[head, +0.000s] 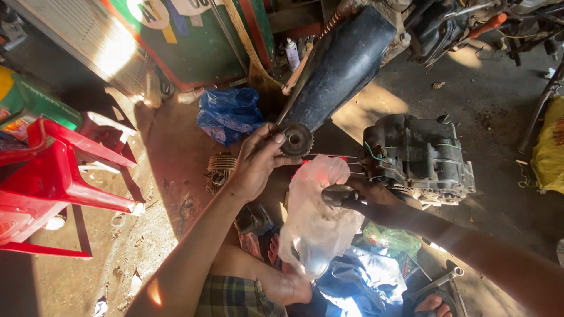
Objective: The person sits on the ground and works on a motorcycle engine, using a wrench to tighten bolts and a cloth to wipe the engine casing. They then handle a piston, removing it from a plastic bag and inspecting it before placing it back.
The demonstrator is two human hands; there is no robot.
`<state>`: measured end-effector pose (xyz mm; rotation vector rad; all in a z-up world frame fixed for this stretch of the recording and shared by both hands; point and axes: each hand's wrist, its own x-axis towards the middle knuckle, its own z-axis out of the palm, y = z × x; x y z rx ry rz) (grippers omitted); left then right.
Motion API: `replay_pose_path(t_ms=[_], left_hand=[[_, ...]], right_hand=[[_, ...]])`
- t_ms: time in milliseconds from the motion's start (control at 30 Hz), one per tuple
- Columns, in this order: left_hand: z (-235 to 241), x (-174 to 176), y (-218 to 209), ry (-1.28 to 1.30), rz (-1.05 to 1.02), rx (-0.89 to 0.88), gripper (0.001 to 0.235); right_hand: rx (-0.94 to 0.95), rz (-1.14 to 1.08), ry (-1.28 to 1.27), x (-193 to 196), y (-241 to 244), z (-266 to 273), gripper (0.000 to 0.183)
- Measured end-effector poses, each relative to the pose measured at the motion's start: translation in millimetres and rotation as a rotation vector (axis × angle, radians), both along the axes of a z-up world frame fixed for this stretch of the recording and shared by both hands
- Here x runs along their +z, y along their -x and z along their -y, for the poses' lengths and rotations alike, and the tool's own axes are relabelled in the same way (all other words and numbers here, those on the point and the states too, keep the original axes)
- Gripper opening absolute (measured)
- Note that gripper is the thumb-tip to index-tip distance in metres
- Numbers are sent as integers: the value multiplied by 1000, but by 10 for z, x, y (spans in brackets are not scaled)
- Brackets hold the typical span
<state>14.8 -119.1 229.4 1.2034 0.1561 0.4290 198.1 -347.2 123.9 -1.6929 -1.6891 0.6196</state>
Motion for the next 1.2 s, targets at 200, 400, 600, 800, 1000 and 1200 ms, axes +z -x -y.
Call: replay_pose_path(t_ms=[200, 400, 600, 800, 1000, 1200], left_hand=[[51, 4, -56, -143, -51, 70, 20], [15, -37, -57, -186, -79, 58, 17], [6, 29, -47, -163, -11, 111, 14], [22, 69, -50, -112, 9, 137, 15], [-6, 72, -61, -157, -18, 150, 14], [-1, -71, -98, -460, -198, 88, 15]], right_hand=[[-36, -681, 37, -635, -277, 38, 55], [30, -716, -273, -613, -395, 104, 69], [-162, -466, -83, -55, -240, 178, 57], [-383, -647, 129, 142, -226, 234, 45], [205, -383, 467, -623, -584, 377, 47], [532, 55, 731, -1348, -623, 666, 27]])
